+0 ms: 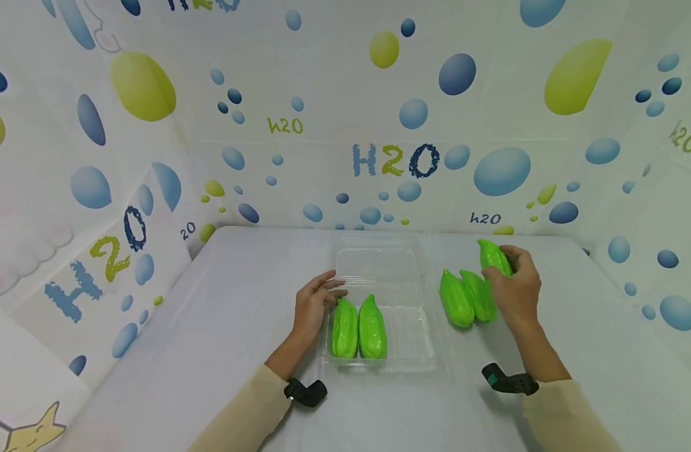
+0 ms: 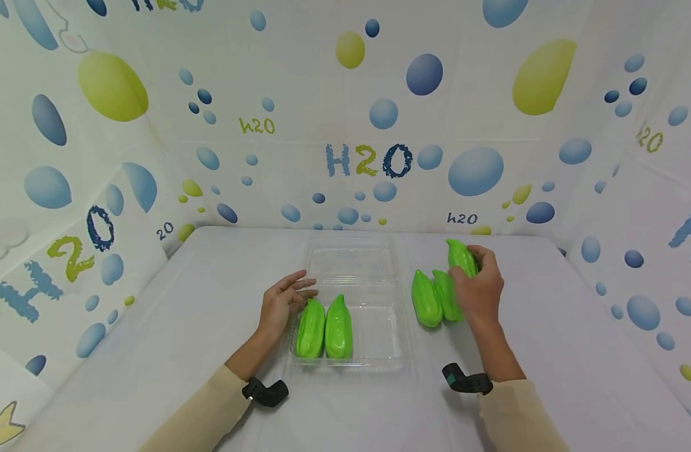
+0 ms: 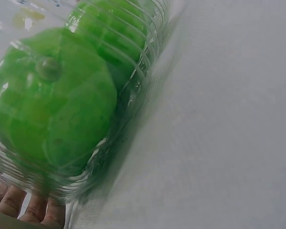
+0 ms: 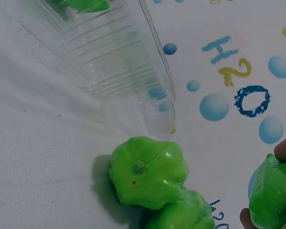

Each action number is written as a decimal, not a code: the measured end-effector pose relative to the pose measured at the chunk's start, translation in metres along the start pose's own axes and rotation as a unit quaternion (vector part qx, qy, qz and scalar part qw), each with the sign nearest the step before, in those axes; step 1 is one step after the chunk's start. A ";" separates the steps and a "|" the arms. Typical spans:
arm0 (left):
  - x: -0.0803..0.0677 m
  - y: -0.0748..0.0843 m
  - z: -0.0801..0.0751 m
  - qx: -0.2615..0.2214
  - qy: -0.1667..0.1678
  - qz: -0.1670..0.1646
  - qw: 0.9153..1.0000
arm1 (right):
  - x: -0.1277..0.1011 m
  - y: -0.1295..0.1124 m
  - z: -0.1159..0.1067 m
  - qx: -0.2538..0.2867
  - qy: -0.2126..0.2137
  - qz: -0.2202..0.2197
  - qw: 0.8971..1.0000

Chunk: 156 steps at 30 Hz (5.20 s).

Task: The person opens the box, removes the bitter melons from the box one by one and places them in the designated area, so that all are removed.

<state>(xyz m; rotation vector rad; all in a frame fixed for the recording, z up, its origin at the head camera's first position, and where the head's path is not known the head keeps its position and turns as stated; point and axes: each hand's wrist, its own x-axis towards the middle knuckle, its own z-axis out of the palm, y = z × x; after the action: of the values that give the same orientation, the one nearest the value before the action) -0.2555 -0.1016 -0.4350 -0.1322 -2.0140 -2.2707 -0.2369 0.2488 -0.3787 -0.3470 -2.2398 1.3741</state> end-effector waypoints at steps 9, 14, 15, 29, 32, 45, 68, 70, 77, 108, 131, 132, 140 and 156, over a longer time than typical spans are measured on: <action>0.000 0.000 0.000 0.002 0.001 -0.001 1.000 | 0.003 0.004 -0.001 0.002 0.031 0.005 1.000; 0.000 0.001 0.000 -0.003 0.002 -0.001 1.000 | 0.005 0.009 -0.002 0.007 0.037 0.008 0.999; 0.000 0.001 0.000 -0.002 0.002 0.000 1.000 | 0.005 0.010 -0.003 0.007 0.036 0.009 0.999; 0.000 -0.001 -0.002 -0.003 -0.003 0.003 1.000 | 0.008 0.026 -0.004 -0.016 0.029 0.022 0.999; 0.001 -0.002 -0.002 0.000 -0.005 0.006 1.000 | 0.009 0.030 -0.004 -0.021 0.025 0.026 0.999; 0.001 -0.002 -0.002 -0.003 -0.003 0.007 1.000 | 0.011 0.040 -0.006 -0.036 -0.010 0.052 0.998; 0.001 0.000 -0.002 0.001 -0.005 0.013 1.000 | 0.016 0.053 -0.003 -0.061 -0.059 0.077 0.993; 0.001 0.000 -0.002 0.002 -0.005 0.013 1.000 | 0.016 0.054 -0.003 -0.062 -0.061 0.077 0.993; 0.000 -0.001 -0.002 0.005 -0.006 0.012 1.000 | 0.017 0.056 -0.003 -0.071 -0.067 0.088 0.991; 0.000 0.000 -0.001 0.006 -0.006 0.003 1.000 | 0.016 0.063 -0.005 -0.090 -0.077 0.095 0.988; -0.001 0.001 -0.001 0.008 -0.009 0.004 1.000 | 0.016 0.050 -0.012 -0.062 -0.038 0.100 0.992; -0.001 0.001 -0.001 0.007 -0.009 0.004 1.000 | 0.016 0.049 -0.012 -0.058 -0.035 0.099 0.993; -0.001 0.001 -0.001 0.003 -0.005 0.010 1.000 | 0.015 0.040 -0.013 -0.046 -0.021 0.086 0.995; -0.001 0.002 -0.001 0.009 -0.006 0.006 1.000 | 0.012 0.023 -0.007 -0.020 -0.005 0.066 0.998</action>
<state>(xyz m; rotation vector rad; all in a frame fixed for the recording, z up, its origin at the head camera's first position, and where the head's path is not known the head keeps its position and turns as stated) -0.2541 -0.1027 -0.4335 -0.1561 -2.0337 -2.2479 -0.2443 0.2696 -0.3931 -0.5121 -2.2911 1.4004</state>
